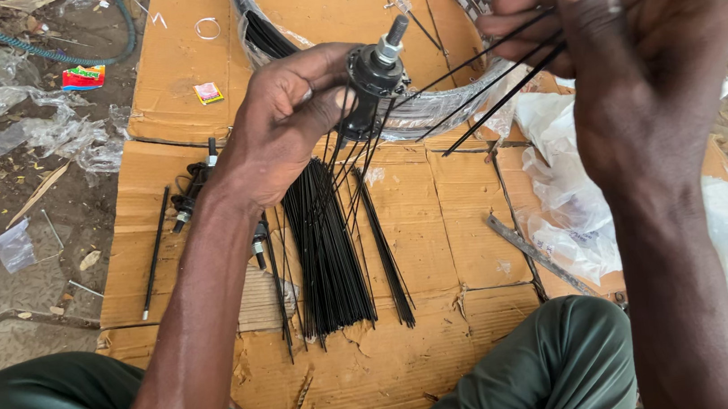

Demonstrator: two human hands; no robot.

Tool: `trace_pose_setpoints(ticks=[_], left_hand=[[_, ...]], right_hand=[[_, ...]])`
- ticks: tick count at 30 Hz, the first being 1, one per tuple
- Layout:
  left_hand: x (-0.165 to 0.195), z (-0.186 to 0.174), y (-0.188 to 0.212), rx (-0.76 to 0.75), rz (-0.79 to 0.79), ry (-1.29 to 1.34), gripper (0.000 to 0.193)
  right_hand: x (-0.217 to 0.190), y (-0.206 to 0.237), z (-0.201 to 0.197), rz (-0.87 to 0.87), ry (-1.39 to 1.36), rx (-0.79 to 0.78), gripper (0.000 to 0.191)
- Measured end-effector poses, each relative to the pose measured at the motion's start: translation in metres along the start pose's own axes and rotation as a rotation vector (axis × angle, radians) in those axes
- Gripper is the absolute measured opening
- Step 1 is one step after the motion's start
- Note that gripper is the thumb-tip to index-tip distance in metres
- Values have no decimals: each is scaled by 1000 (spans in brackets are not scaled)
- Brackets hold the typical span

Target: The person unpacks bicycle hubs and then inserts multiple black spokes into the hub flanges. They handle the hubs and spokes by hand, arranging the spokes in the hub holes.

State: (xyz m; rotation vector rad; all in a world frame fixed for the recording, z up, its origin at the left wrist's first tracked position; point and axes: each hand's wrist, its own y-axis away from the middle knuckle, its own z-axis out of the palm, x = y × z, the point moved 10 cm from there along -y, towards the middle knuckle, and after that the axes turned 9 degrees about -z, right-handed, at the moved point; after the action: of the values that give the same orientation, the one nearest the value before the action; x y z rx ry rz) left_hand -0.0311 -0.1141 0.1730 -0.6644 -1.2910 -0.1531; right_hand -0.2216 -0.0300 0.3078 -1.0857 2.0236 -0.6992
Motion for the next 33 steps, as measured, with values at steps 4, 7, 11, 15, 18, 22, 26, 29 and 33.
trace_pose_setpoints(ticks=[4,7,11,15,18,22,26,29,33], left_hand=[[1,2,2,-12,-12,-12,50],[2,4,2,-29,-4,2,48],[0,3,2,-22,-22,20,46],[-2,3,1,-3,-44,23,44],[4,4,-1,-14,-5,39,40],[15,1,1,-4,9,-4,35],[29,6,0,-12,18,-102,33],[42,17,2,-47,84,-219,37],[52,28,5,-119,142,-205,37]], right_hand=[[3,6,3,-4,24,-30,25],[3,4,5,10,5,-24,26],[2,-5,8,70,-6,5,21],[-2,-13,22,137,36,-86,13],[5,-3,40,185,229,-310,8],[51,46,58,434,-116,-41,9],[130,143,133,882,-199,-104,18],[155,209,192,1049,-245,-244,21],[169,223,218,865,18,-434,22]])
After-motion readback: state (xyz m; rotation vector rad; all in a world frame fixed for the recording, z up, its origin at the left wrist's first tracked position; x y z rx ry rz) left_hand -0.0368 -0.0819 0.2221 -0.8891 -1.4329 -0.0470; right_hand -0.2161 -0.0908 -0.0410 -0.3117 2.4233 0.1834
